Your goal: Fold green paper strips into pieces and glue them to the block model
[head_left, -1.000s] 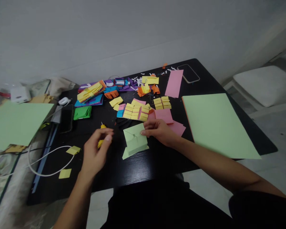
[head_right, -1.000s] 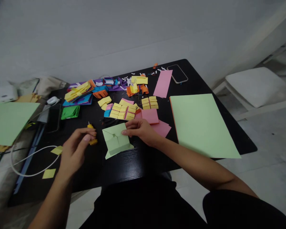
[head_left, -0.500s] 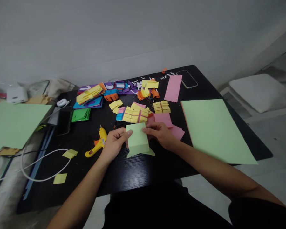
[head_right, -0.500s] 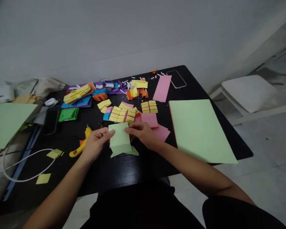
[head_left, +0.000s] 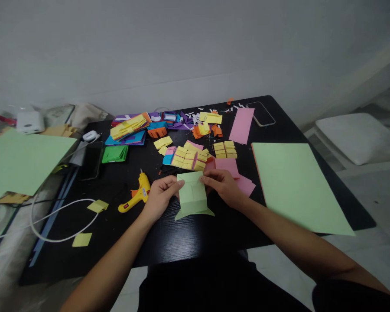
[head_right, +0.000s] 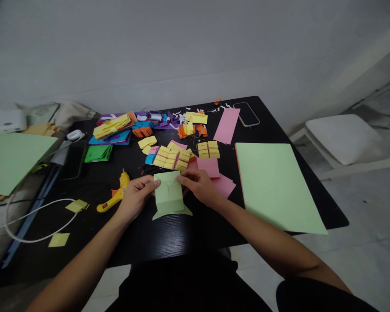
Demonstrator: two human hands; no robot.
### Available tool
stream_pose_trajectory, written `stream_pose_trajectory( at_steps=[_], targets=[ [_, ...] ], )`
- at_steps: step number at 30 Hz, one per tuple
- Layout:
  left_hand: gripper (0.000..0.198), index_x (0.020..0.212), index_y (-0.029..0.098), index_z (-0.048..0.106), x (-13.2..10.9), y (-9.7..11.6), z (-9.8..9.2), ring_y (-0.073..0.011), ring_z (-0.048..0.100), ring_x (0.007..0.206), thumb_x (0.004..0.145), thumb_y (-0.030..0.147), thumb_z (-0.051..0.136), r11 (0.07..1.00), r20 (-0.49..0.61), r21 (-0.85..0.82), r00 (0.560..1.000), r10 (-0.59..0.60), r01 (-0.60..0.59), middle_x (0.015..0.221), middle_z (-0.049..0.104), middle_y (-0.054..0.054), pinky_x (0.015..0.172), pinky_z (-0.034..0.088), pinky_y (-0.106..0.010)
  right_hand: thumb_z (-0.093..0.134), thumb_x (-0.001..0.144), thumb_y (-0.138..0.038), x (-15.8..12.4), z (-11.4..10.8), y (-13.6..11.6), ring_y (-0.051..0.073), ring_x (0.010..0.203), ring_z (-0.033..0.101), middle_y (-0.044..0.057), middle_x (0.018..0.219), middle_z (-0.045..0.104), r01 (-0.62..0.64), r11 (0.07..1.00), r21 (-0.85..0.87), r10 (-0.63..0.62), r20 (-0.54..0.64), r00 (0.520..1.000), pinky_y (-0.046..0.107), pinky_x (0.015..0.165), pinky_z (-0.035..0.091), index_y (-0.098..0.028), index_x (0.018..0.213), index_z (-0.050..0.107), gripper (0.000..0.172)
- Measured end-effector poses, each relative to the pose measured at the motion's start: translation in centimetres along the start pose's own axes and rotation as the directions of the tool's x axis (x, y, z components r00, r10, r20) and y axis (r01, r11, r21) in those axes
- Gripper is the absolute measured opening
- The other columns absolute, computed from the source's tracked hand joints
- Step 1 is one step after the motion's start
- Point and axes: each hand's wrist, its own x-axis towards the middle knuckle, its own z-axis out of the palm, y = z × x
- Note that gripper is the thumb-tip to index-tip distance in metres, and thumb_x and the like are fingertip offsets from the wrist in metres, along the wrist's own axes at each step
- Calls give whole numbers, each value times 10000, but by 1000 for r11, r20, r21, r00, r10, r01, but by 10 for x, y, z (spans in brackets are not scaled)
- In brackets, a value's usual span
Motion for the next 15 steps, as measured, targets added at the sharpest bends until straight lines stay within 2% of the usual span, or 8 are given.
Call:
stream_pose_trajectory(
  at_steps=[9, 15],
  targets=[
    [329, 711, 174, 713, 1, -3, -1, -108, 589, 538, 875, 445, 802, 1000, -20, 0, 1000, 22, -22, 614, 673, 12, 551, 452, -213, 863, 769, -460, 0, -1, 2, 139, 563, 616, -23, 647, 654, 1, 1000, -12, -1, -8, 1000, 301, 542, 573, -204, 735, 725, 293],
    [355, 730, 171, 726, 2, -5, -4, -109, 552, 556, 912, 475, 752, 997, -60, 45, 996, 64, -62, 613, 650, 11, 562, 416, -221, 864, 780, -484, 0, -2, 4, 149, 574, 644, -11, 647, 681, -27, 999, 20, 26, 43, 999, 302, 552, 580, -201, 760, 737, 311]
  ],
)
